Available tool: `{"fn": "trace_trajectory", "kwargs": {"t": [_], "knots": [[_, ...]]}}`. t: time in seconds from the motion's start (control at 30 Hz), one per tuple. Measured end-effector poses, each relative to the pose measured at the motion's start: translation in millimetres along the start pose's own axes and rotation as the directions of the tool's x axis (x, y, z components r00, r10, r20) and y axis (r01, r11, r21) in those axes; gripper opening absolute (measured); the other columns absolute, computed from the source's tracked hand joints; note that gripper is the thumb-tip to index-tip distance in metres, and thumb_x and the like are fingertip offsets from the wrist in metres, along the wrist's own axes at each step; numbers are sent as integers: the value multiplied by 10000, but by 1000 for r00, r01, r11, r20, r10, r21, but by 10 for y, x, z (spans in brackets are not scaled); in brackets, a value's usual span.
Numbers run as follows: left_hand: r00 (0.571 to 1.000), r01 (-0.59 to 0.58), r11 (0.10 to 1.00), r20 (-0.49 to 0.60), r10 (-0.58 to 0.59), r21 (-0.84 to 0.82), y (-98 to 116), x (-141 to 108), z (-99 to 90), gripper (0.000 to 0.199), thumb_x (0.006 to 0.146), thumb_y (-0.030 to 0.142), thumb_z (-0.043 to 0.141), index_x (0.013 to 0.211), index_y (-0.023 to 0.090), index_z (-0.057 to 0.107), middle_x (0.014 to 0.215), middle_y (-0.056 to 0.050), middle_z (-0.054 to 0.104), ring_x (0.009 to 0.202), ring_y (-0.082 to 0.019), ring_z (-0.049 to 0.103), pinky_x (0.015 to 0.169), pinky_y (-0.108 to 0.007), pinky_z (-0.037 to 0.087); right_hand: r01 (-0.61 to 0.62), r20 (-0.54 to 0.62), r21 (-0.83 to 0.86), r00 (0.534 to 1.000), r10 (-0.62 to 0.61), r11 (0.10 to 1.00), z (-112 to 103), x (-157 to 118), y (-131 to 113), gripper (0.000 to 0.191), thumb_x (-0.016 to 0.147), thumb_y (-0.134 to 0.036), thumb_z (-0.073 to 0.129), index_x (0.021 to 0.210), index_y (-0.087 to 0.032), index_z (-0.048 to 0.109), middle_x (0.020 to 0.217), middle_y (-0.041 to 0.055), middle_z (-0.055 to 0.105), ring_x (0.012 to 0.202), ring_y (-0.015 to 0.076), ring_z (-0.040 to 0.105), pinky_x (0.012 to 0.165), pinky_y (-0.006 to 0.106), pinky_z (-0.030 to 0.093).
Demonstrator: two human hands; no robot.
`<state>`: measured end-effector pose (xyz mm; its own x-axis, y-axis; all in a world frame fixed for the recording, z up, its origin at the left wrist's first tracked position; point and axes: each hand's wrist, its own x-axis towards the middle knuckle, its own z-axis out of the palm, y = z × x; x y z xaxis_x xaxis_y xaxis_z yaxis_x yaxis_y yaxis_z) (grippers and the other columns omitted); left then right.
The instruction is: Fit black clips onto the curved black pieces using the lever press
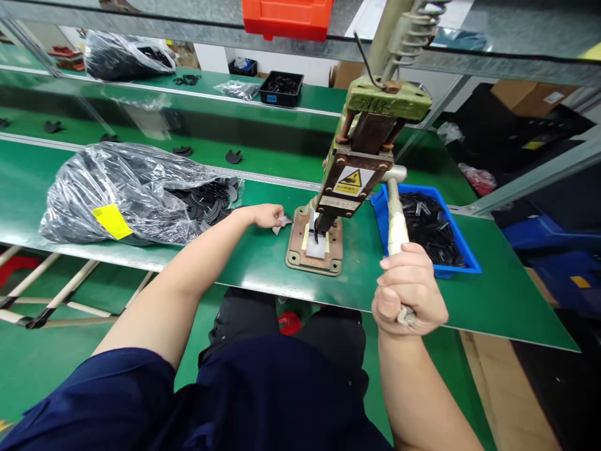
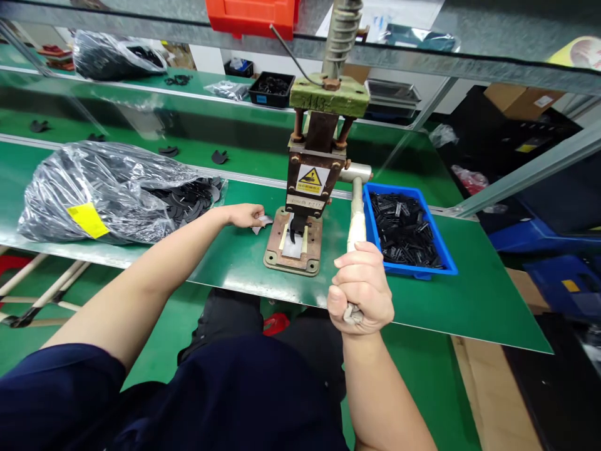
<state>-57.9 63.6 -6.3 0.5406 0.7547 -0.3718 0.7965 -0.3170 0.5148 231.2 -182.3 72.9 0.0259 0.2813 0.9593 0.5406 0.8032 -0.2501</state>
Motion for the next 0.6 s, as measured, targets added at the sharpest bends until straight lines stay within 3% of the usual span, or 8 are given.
{"fn": "trace_trajectory", "kwargs": {"t": [0.1,0.23,0.33,0.47,0.6], "knots": [[1000,22,939,13,-19,-344,20,-86,85,277,876,299,841,958,201,594,786,-24,747,661,-176,708,629,-284,552,18,3,5,1000,-18,1000,-6,-5,2,222,835,-237,677,660,-237,541,666,-61,629,756,160,697,978,537,582],[995,-70,666,-98,-6,-743,154,-255,267,391,850,312,917,962,178,568,784,-9,722,640,-118,695,659,-269,613,-2,9,-7,1000,3,1000,-8,-12,-1,231,845,-252,686,661,-237,546,668,-72,634,765,154,703,982,529,589],[991,-104,559,-133,-12,-822,352,-344,394,369,890,361,895,918,159,588,758,-2,702,624,-103,688,646,-258,627,10,-5,-1,1000,-10,1000,2,-13,3,238,851,-246,683,659,-229,544,659,-61,627,760,158,701,983,530,582],[985,-121,571,-171,-34,-812,596,-341,501,348,921,366,864,854,151,599,727,-5,702,568,-92,667,571,-226,584,37,-15,7,999,-37,999,12,-14,17,255,872,-249,675,658,-224,538,655,-46,624,763,162,699,980,534,570],[981,-121,593,-189,-53,-796,703,-263,557,334,896,360,887,843,147,635,697,-6,709,525,-73,618,521,-199,524,20,0,-3,1000,-20,1000,6,-13,5,256,880,-262,671,663,-229,539,662,-48,625,771,160,700,993,537,574]]}}
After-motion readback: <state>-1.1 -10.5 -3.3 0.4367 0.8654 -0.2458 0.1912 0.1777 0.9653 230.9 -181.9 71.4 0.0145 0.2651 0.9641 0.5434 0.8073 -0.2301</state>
